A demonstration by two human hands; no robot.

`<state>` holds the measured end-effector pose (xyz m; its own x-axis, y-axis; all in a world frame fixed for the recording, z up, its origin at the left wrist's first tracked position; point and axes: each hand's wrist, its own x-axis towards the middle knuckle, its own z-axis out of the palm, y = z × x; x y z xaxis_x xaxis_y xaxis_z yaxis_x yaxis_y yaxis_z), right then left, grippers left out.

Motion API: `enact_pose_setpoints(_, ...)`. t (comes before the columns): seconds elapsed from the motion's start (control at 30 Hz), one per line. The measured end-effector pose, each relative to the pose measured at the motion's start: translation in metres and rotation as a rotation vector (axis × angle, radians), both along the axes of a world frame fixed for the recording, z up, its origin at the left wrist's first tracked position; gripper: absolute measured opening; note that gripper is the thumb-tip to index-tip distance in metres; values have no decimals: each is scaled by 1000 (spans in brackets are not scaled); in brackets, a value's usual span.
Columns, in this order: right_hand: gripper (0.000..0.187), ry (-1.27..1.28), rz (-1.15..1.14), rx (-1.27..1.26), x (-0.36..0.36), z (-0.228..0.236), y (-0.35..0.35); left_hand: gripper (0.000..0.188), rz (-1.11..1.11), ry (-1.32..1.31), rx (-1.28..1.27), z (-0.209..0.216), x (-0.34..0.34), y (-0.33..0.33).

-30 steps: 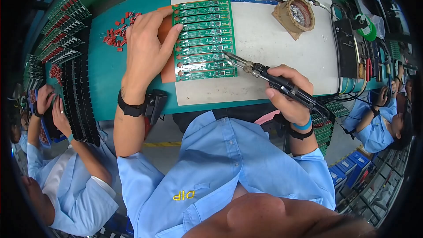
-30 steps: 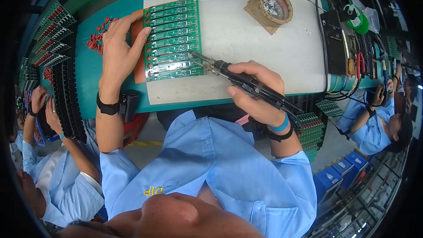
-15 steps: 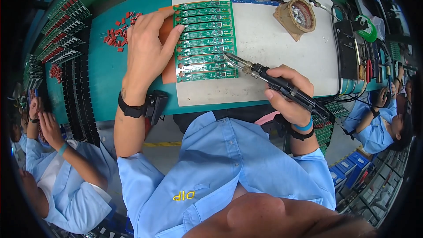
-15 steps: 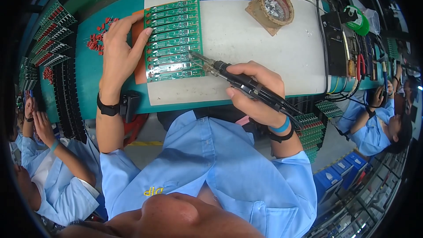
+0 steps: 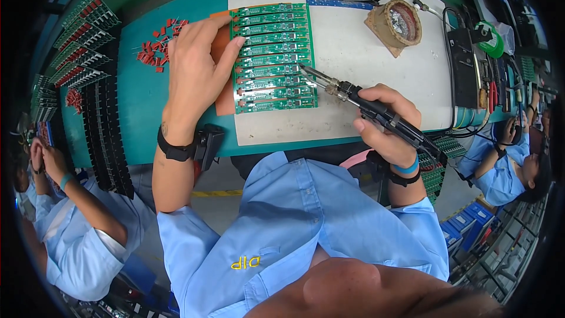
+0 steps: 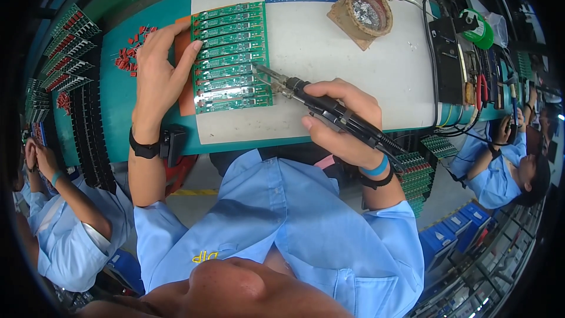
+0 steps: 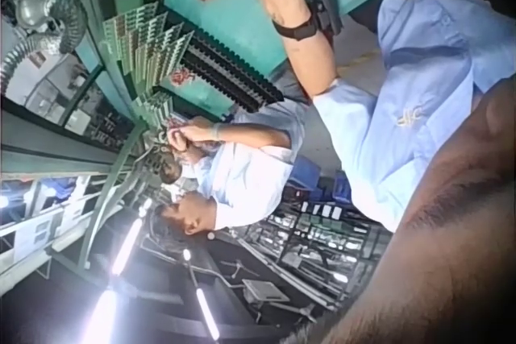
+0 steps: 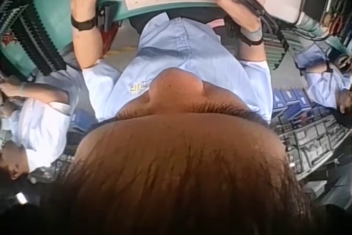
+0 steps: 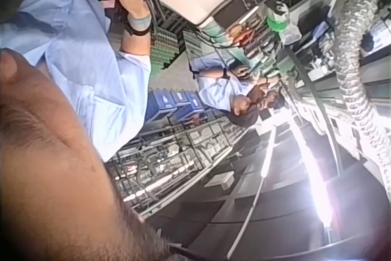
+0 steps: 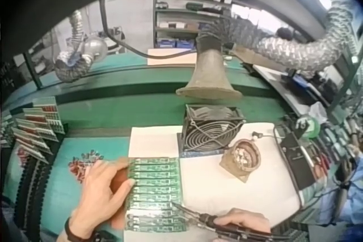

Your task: The person picks up a stack of circuit boards, places them onto a board holder, and covers them with a metal plate. They then flip the assembly over and use a soldering iron to solder components onto the circuit boards.

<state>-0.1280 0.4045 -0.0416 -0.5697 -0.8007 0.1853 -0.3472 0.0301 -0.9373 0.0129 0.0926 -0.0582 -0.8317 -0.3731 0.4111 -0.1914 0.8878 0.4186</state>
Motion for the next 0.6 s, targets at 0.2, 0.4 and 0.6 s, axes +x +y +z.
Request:
enact_pose_setpoints(0.2,38,8,-16,-39,-3,-2,2,33,5,5,-29,-1,1,0)
enact_pose_setpoints(0.4,38,9,4,-6,-4,-1,-5,33,4,9,-33,-1,0,0)
enact_pose_setpoints(0.6,36,24,10,18,-4,-1,-9,34,7,1,-25,-1,1,1)
